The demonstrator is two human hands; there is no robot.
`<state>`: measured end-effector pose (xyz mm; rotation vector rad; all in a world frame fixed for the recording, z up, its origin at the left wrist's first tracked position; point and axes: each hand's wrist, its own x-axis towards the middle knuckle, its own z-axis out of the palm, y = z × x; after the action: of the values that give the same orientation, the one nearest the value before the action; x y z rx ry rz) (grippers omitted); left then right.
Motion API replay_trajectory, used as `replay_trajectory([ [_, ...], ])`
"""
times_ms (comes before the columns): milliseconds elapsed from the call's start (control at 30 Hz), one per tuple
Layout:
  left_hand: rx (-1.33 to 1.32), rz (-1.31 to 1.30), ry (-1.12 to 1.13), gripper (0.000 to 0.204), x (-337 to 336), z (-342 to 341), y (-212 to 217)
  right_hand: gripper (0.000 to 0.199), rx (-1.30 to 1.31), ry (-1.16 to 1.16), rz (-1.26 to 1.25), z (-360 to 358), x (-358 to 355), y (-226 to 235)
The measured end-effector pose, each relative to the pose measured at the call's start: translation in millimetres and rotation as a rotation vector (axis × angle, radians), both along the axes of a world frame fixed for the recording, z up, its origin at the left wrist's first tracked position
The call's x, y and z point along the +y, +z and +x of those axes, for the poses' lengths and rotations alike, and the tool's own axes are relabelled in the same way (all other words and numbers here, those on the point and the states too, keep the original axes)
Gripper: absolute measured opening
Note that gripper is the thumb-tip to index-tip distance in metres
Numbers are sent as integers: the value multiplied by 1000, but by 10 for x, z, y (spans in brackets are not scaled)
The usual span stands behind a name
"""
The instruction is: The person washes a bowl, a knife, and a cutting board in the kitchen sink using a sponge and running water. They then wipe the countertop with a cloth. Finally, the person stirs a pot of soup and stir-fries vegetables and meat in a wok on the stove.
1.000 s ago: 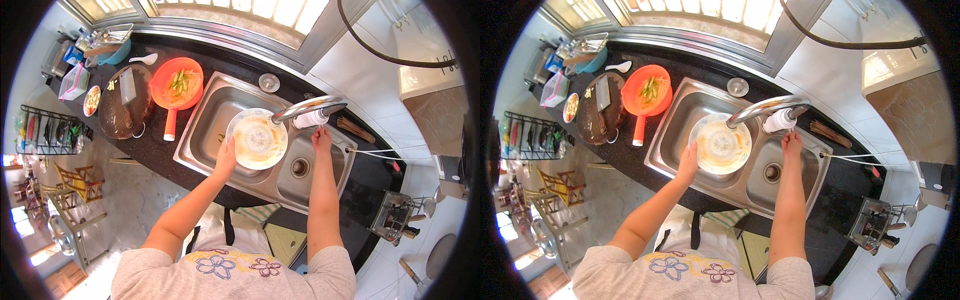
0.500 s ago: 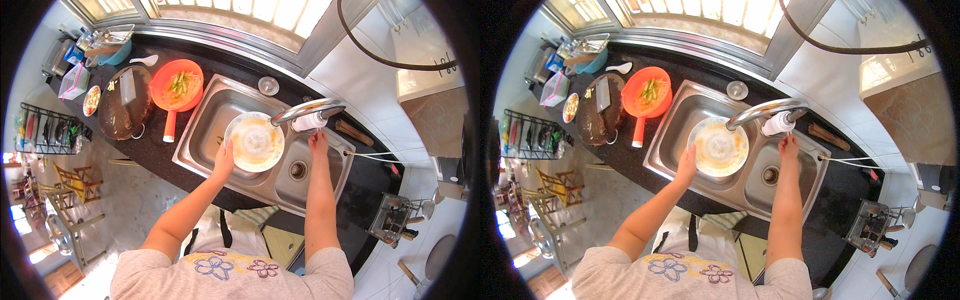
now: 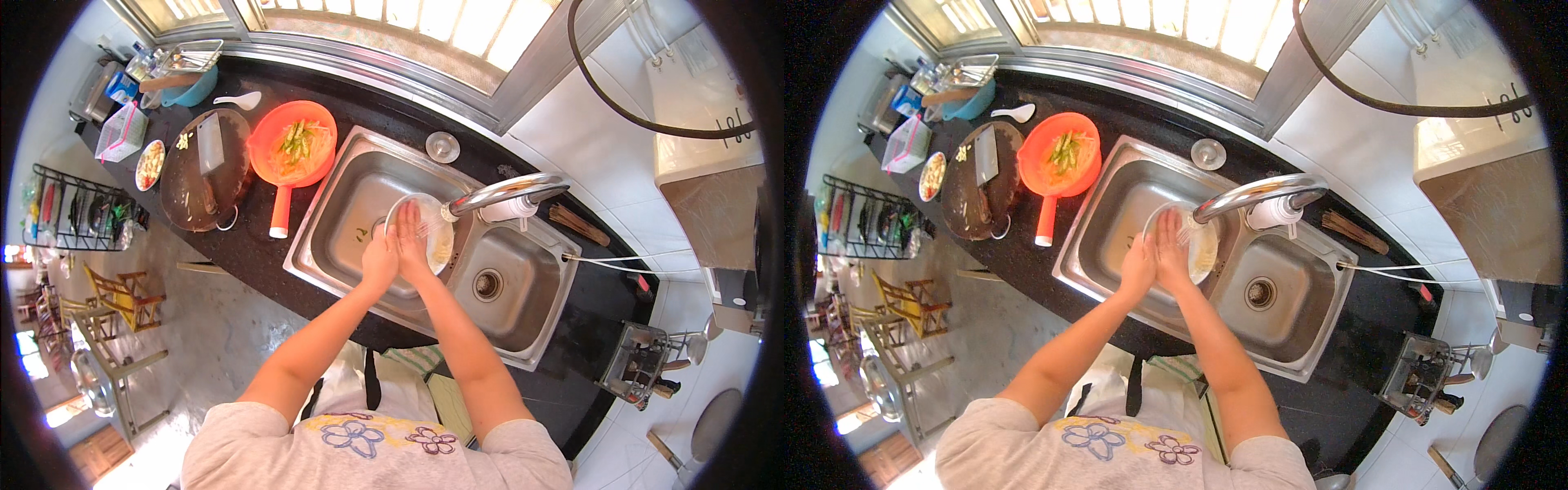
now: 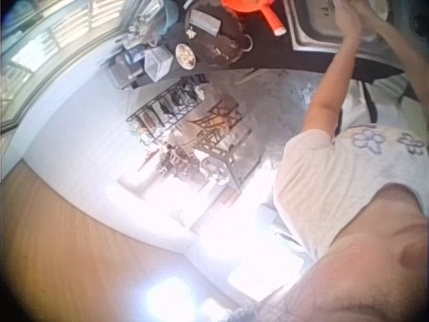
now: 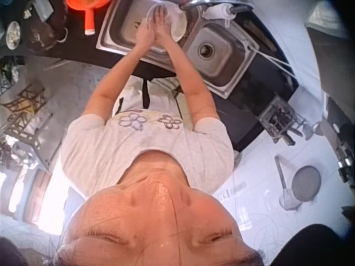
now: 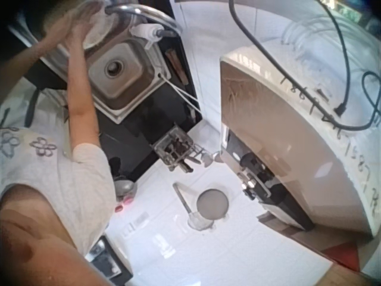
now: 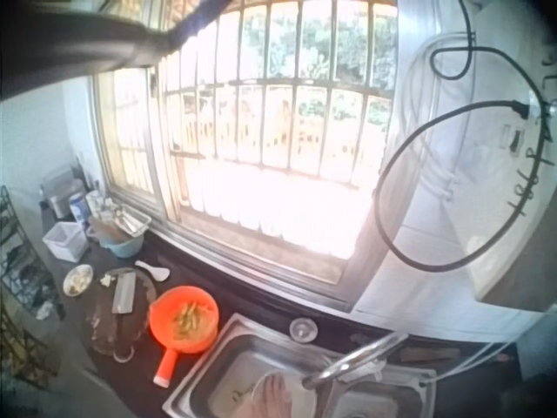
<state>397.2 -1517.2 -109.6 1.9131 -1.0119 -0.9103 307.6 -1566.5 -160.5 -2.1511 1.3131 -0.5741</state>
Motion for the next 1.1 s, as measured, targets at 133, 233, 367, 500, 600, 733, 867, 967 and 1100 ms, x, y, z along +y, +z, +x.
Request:
replay_trajectory([
  [133,-43,10,33,43,-37,82,-114,68,112,-4,35,-37,-171,-94],
  [233,-9,-73,101,42,-57,123,-195,69,68,199,-15,92,-43,-186],
  [367,29,-108,74,42,31,298,-403,66,266,125,-176,-95,-241,-125],
  [500,62,-150,-19,40,-29,487,-548,56,-544,-191,163,-529,-572,-281],
  [600,253,-129,-55,37,-153,621,-715,43,30,-276,135,-705,-502,-194],
  [733,874,-44,253,34,-308,279,-825,37,-473,-584,370,-503,-249,50],
  [867,1455,-37,595,41,-247,-404,-1181,37,-592,-836,242,-164,-45,369],
  [967,1649,52,520,46,-76,-773,-714,41,-503,-837,228,-275,-15,256],
  [1100,1134,30,282,30,-115,-403,-968,38,-322,-680,120,-589,-75,247],
])
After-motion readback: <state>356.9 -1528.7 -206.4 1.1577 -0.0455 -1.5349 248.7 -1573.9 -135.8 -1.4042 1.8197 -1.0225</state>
